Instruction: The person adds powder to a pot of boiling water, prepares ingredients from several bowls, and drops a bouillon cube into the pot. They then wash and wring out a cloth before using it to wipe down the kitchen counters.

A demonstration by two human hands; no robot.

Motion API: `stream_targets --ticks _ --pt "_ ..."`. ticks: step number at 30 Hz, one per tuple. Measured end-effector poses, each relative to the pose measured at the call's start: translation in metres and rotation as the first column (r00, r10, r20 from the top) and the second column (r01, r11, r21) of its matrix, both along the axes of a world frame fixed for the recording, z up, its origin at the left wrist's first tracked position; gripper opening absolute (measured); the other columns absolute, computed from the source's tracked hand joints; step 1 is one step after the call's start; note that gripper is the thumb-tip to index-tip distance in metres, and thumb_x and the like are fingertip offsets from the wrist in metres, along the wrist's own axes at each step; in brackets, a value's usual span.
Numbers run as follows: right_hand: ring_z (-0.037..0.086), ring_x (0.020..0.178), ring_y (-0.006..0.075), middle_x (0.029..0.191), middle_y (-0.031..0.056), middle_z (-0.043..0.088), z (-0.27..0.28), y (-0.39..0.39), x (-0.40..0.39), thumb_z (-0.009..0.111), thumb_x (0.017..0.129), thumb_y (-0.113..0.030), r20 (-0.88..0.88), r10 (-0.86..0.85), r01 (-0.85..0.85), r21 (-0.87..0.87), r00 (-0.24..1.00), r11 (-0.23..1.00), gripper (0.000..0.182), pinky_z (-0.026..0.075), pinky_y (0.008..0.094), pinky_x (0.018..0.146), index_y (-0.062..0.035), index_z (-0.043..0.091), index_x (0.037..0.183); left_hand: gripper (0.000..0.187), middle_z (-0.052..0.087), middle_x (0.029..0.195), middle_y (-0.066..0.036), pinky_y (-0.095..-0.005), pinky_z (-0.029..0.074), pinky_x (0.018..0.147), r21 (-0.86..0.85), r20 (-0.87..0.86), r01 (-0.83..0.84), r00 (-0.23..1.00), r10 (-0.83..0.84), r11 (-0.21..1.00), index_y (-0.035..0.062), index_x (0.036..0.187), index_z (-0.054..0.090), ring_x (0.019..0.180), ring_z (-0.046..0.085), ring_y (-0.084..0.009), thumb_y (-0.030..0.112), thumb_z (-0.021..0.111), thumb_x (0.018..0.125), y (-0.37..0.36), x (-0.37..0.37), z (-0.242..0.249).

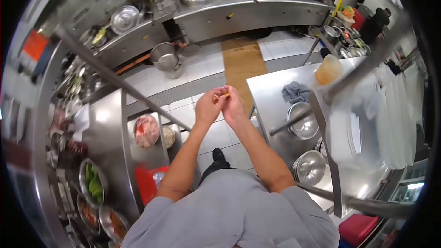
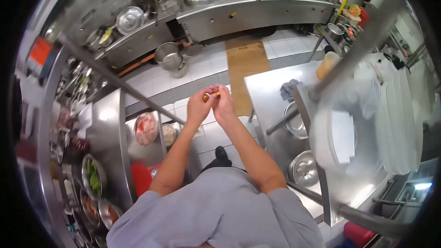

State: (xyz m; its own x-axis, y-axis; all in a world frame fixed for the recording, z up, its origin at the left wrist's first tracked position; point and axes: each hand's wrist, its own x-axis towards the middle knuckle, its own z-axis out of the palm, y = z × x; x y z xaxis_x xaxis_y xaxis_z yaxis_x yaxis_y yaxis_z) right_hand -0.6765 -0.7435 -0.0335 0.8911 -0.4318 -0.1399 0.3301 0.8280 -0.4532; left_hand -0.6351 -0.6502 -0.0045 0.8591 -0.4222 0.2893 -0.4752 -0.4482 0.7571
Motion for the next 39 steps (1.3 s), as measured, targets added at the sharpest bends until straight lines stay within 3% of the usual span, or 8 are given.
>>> stream_targets --ticks 13,17,23,27,31,34,35,39 --pt "0.059 0.094 0.0214 0.099 0.0112 0.061 -0.007 -0.061 0.242 0.045 0.100 -0.017 -0.095 0.022 -0.022 0.002 0.995 1.000 0.013 0.049 0.0380 0.083 -0.0065 0.050 0.106 0.016 0.062 0.073 -0.006 -0.0345 0.047 0.053 0.010 0.321 0.030 0.947 -0.031 1.000 0.0059 0.089 0.066 0.059 0.060 -0.0220 0.021 0.069 0.084 -0.054 0.231 -0.007" --pt "0.055 0.083 0.0144 0.086 0.0040 0.055 -0.026 -0.098 0.344 0.049 0.095 -0.013 -0.116 0.221 -0.237 -0.144 0.968 0.961 0.015 0.048 0.0341 0.078 -0.0066 0.051 0.108 0.022 0.049 0.066 0.004 -0.0218 0.028 0.046 -0.272 -0.564 -0.075 0.820 -0.096 0.959 0.0069 0.079 0.060 0.053 0.039 -0.0044 0.025 0.058 0.092 -0.046 0.339 -0.035" --pt "0.055 0.072 0.0147 0.080 0.0029 0.055 0.003 -0.116 0.455 0.067 0.089 -0.014 -0.252 0.578 -0.412 -0.897 0.776 0.162 0.033 0.046 0.0325 0.066 -0.0066 0.057 0.119 0.021 0.047 0.065 0.006 -0.0209 0.028 0.047 -0.173 -0.720 -0.126 0.693 -0.037 0.977 0.0071 0.080 0.059 0.055 0.040 -0.0038 0.026 0.059 0.090 -0.018 0.452 0.003" --pt "0.062 0.093 0.0392 0.103 0.0176 0.064 0.039 -0.100 0.524 0.066 0.088 -0.017 -0.150 0.465 -0.106 -0.987 0.872 -0.120 0.032 0.050 0.0425 0.077 -0.0020 0.056 0.114 0.025 0.046 0.065 0.005 -0.0232 0.031 0.052 -0.102 -0.518 -0.144 0.852 0.071 0.984 0.0056 0.079 0.061 0.058 0.040 -0.0048 0.028 0.059 0.090 -0.006 0.507 0.004" --pt "0.064 0.082 0.0318 0.099 0.0152 0.065 0.028 -0.080 0.596 0.064 0.092 -0.020 -0.169 0.434 -0.099 -0.979 0.885 -0.178 0.029 0.051 0.0375 0.070 -0.0013 0.055 0.112 0.037 0.056 0.066 -0.006 -0.0309 0.041 0.059 0.024 -0.437 -0.214 0.876 0.203 0.976 0.0018 0.082 0.066 0.064 0.050 -0.0123 0.038 0.061 0.091 0.016 0.568 0.015" --pt "0.058 0.068 0.0170 0.088 0.0054 0.061 0.012 -0.063 0.652 0.061 0.097 -0.024 -0.273 0.652 -0.636 -0.648 0.708 0.419 0.027 0.050 0.0299 0.065 -0.0017 0.055 0.111 0.040 0.055 0.064 -0.006 -0.0309 0.040 0.059 -0.070 -0.456 -0.359 0.841 0.290 0.931 0.0012 0.081 0.066 0.063 0.049 -0.0128 0.039 0.060 0.092 0.045 0.618 0.030" --pt "0.044 0.064 0.0061 0.079 -0.0031 0.048 0.010 -0.057 0.665 0.056 0.100 -0.026 -0.200 0.677 -0.638 -0.591 0.708 0.494 0.026 0.048 0.0255 0.063 -0.0026 0.054 0.111 0.037 0.056 0.065 -0.005 -0.0307 0.041 0.059 -0.111 -0.421 -0.365 0.860 0.289 0.924 0.0009 0.084 0.066 0.063 0.049 -0.0129 0.037 0.060 0.092 0.059 0.637 0.023" --pt "0.037 0.063 0.0069 0.073 -0.0045 0.037 0.015 -0.020 0.720 0.054 0.101 -0.028 -0.117 0.683 -0.660 -0.416 0.721 0.625 0.026 0.045 0.0267 0.060 -0.0040 0.052 0.110 0.022 0.053 0.070 0.002 -0.0243 0.037 0.060 -0.228 -0.300 -0.351 0.913 0.277 0.908 0.0011 0.092 0.066 0.067 0.045 -0.0061 0.023 0.065 0.091 0.103 0.701 0.020"
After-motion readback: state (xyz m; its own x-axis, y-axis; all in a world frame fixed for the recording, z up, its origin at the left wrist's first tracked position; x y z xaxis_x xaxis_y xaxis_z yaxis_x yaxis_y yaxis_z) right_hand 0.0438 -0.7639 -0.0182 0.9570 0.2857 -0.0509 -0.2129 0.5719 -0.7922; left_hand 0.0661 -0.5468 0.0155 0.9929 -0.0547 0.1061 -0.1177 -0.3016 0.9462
